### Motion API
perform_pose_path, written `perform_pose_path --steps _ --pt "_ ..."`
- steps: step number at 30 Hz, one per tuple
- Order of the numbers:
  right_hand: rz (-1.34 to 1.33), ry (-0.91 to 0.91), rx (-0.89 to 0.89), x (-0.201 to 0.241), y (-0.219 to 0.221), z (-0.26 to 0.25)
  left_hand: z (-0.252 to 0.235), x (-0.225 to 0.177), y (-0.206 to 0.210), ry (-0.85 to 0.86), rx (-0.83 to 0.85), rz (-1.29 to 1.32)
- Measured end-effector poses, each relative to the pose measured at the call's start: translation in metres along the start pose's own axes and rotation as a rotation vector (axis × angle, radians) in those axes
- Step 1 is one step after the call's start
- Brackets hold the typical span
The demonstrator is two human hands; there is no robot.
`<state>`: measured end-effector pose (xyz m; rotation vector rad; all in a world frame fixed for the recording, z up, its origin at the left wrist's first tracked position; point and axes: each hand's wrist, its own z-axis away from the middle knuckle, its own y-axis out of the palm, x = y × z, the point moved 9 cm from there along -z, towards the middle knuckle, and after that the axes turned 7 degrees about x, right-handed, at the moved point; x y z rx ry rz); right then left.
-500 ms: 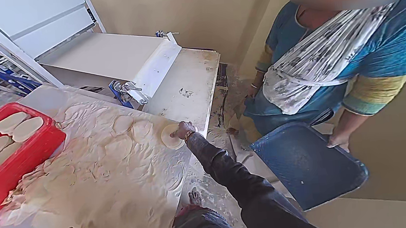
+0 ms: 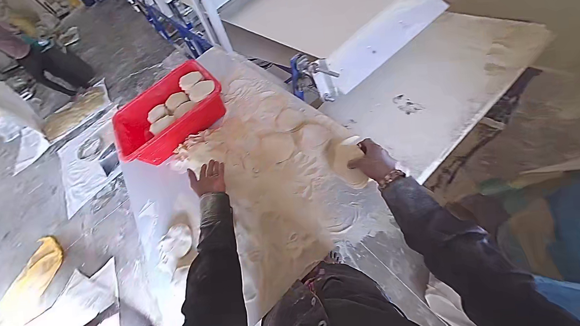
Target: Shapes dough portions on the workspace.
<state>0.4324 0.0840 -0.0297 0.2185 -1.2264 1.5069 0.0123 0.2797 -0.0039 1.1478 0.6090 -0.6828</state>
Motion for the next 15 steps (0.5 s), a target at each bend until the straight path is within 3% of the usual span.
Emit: perform_pose_path --steps 4,8,13,15 --pt "0.127 -0.177 0.123 0.07 0.044 0.069 0.047 0.024 0.005 -0.158 0.179 -0.211" --pt "-0.04 -0.357 0.306 0.13 0.107 0.141 0.119 0.081 -0.019 -0.459 0.346 -0.271" --pt "-0.121 -0.328 0.392 0.136 0.179 0.176 0.18 0.081 -0.059 -0.48 0.428 0.153" --pt "-0.11 -0.263 0.376 0.121 0.202 0.18 0.191 0.072 -0.077 -0.506 0.435 0.049"
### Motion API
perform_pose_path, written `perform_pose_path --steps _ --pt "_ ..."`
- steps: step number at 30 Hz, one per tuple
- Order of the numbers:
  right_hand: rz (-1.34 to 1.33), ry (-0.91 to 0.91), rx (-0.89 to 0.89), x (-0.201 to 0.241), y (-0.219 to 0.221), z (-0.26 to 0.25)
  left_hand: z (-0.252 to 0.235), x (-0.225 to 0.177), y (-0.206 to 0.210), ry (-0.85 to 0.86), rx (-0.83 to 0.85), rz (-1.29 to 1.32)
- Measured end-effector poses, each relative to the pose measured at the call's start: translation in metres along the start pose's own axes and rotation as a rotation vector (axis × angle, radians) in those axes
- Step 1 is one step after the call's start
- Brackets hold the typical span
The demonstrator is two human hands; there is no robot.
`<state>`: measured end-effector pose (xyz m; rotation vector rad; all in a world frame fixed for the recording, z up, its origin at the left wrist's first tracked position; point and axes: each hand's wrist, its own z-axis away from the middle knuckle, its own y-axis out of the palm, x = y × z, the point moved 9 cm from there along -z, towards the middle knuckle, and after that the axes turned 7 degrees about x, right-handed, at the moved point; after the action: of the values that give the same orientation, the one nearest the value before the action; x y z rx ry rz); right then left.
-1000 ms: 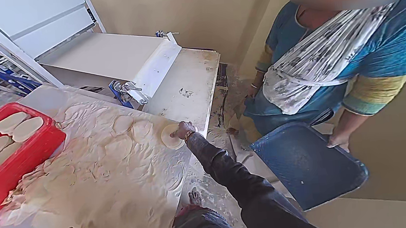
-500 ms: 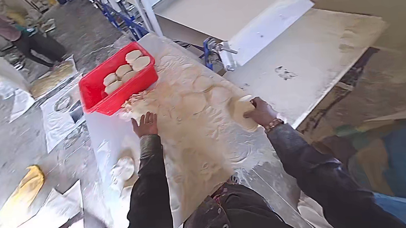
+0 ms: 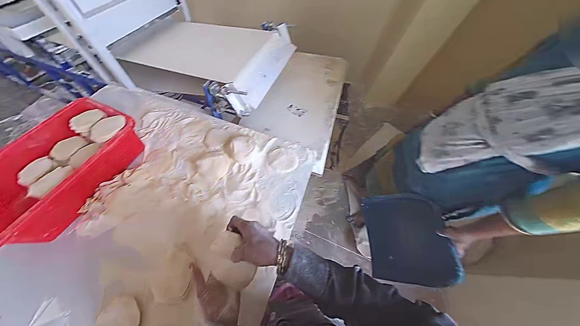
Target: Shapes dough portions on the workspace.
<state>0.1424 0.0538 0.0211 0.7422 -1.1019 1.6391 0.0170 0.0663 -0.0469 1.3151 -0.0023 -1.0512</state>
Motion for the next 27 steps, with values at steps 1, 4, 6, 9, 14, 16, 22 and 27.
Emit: perform_pose_path --steps 1,4,6,9,14,16,22,27 --pt "-0.014 0.016 0.002 -0.007 0.01 0.001 0.009 -0.002 -0.01 -0.02 -0.021 -0.115" --pt "-0.128 -0.006 0.024 -0.017 0.04 0.005 0.031 -0.01 -0.042 -0.142 -0.005 -0.45" --pt "-0.307 -0.041 0.008 -0.021 0.055 0.01 0.042 -0.026 -0.051 -0.172 0.049 -0.594" --pt "-0.667 0.018 0.052 -0.036 0.085 0.019 0.055 -0.056 -0.046 -0.116 0.12 -0.774" --pt "-0.884 0.071 0.278 -0.041 0.155 0.025 0.069 -0.093 -0.05 0.079 0.189 -0.854" --pt "-0.838 0.055 0.196 -0.033 0.164 0.025 0.071 -0.103 -0.065 0.132 0.121 -0.877" --pt "-0.636 0.1 0.1 0.006 0.188 0.014 0.106 -0.13 -0.104 0.028 -0.247 -0.83" --pt "-0.439 0.085 0.224 0.026 0.219 -0.015 0.112 -0.16 -0.144 0.088 -0.216 -0.703"
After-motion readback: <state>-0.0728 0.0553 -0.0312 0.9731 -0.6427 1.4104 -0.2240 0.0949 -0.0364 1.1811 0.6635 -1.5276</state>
